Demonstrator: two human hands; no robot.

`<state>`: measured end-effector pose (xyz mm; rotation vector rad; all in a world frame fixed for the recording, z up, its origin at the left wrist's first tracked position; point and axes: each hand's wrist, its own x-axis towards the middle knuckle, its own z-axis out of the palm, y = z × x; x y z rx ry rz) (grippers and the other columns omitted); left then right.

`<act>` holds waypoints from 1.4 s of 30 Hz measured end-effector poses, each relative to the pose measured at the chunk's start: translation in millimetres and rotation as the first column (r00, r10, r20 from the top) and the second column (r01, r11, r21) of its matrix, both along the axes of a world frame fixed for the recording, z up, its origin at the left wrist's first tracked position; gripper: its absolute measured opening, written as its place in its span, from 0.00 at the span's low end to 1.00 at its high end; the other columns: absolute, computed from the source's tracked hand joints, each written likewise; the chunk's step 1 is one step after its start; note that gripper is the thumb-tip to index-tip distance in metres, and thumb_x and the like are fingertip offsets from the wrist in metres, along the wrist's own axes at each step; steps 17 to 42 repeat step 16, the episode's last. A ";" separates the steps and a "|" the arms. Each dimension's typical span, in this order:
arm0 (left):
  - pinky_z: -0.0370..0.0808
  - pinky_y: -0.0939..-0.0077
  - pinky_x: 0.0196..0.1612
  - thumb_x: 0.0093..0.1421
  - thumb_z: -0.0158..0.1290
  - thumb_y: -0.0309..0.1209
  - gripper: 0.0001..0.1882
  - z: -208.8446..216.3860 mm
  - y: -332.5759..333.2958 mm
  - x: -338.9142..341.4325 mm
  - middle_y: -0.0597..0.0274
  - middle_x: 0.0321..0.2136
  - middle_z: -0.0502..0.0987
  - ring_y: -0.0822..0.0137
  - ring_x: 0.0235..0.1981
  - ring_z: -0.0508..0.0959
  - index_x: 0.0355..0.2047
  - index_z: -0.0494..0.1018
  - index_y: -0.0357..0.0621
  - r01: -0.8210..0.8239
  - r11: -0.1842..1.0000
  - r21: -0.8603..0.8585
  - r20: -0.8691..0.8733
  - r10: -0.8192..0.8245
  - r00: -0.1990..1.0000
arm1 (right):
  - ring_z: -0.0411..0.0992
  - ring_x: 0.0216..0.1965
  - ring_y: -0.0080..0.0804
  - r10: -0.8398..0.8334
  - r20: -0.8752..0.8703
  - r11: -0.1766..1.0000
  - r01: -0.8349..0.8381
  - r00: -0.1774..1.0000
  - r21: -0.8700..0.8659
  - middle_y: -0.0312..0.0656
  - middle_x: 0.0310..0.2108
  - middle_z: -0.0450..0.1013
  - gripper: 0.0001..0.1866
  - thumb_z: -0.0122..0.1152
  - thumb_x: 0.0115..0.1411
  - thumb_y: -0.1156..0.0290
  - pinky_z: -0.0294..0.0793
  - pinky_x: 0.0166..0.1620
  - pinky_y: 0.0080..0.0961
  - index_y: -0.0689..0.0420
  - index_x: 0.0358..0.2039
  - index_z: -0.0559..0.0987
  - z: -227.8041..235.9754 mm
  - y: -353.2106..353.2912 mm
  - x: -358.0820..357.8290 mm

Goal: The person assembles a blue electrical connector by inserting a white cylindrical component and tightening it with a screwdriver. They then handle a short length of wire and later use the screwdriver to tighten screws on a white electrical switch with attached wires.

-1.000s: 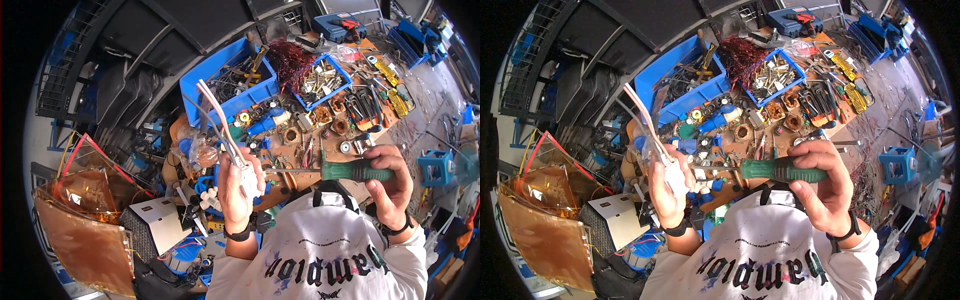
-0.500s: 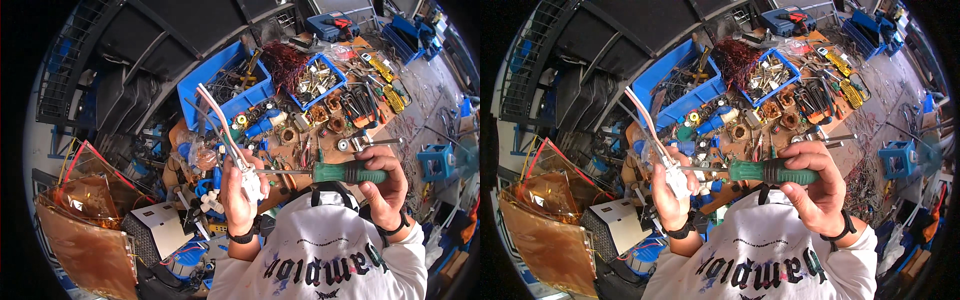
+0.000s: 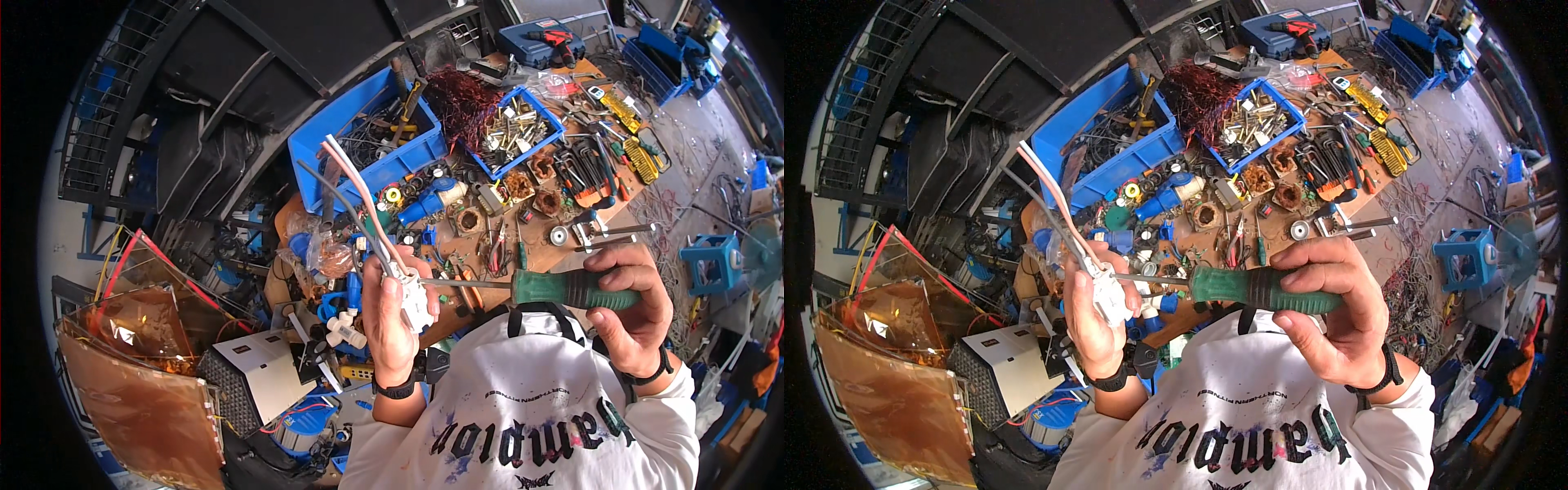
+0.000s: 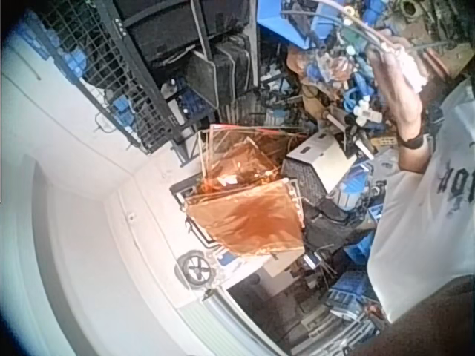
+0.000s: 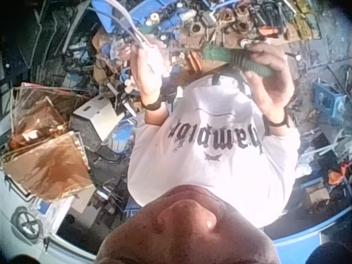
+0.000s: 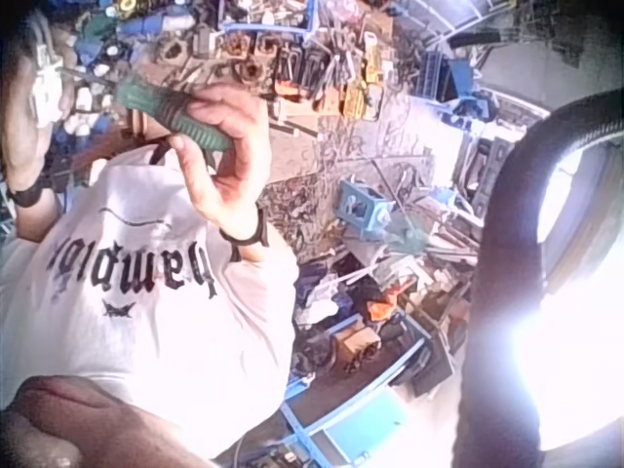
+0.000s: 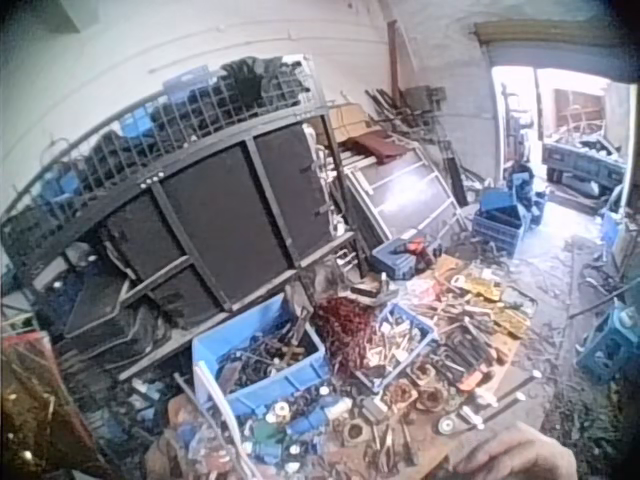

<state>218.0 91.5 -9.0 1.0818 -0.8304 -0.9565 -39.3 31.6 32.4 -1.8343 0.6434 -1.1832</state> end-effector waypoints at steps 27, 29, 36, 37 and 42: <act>0.68 0.78 0.18 0.65 0.39 0.48 0.26 -0.9 2.2 1.5 0.57 0.29 0.71 0.69 0.17 0.71 0.51 0.61 0.38 -0.039 0.999 -0.009 0.078 0.039 0.996 | 0.70 0.45 0.44 -0.022 -0.075 0.981 0.036 0.997 0.191 0.50 0.46 0.69 0.27 0.68 0.51 0.69 0.68 0.50 0.32 0.63 0.49 0.68 4.1 5.3 5.1; 0.68 0.78 0.18 0.65 0.39 0.48 0.26 -0.9 2.2 1.5 0.57 0.29 0.71 0.69 0.17 0.71 0.51 0.61 0.38 -0.039 0.999 -0.009 0.078 0.039 0.996 | 0.70 0.45 0.44 -0.022 -0.075 0.981 0.036 0.997 0.191 0.50 0.46 0.69 0.27 0.68 0.51 0.69 0.68 0.50 0.32 0.63 0.49 0.68 4.1 5.3 5.1; 0.68 0.78 0.18 0.65 0.39 0.48 0.26 -0.9 2.2 1.5 0.57 0.29 0.71 0.69 0.17 0.71 0.51 0.61 0.38 -0.039 0.999 -0.009 0.078 0.039 0.996 | 0.70 0.45 0.44 -0.022 -0.075 0.981 0.036 0.997 0.191 0.50 0.46 0.69 0.27 0.68 0.51 0.69 0.68 0.50 0.32 0.63 0.49 0.68 4.1 5.3 5.1; 0.68 0.78 0.18 0.65 0.39 0.48 0.26 -0.9 2.2 1.5 0.57 0.29 0.71 0.69 0.17 0.71 0.51 0.61 0.38 -0.039 0.999 -0.009 0.078 0.039 0.996 | 0.70 0.45 0.44 -0.022 -0.075 0.981 0.036 0.997 0.191 0.50 0.46 0.69 0.27 0.68 0.51 0.69 0.68 0.50 0.32 0.63 0.49 0.68 4.1 5.3 5.1; 0.68 0.78 0.18 0.65 0.39 0.48 0.26 -0.9 2.2 1.5 0.57 0.29 0.71 0.69 0.17 0.71 0.51 0.61 0.38 -0.039 0.999 -0.009 0.078 0.039 0.996 | 0.70 0.45 0.44 -0.022 -0.075 0.981 0.036 0.997 0.191 0.50 0.46 0.69 0.27 0.68 0.51 0.69 0.68 0.50 0.32 0.63 0.49 0.68 4.1 5.3 5.1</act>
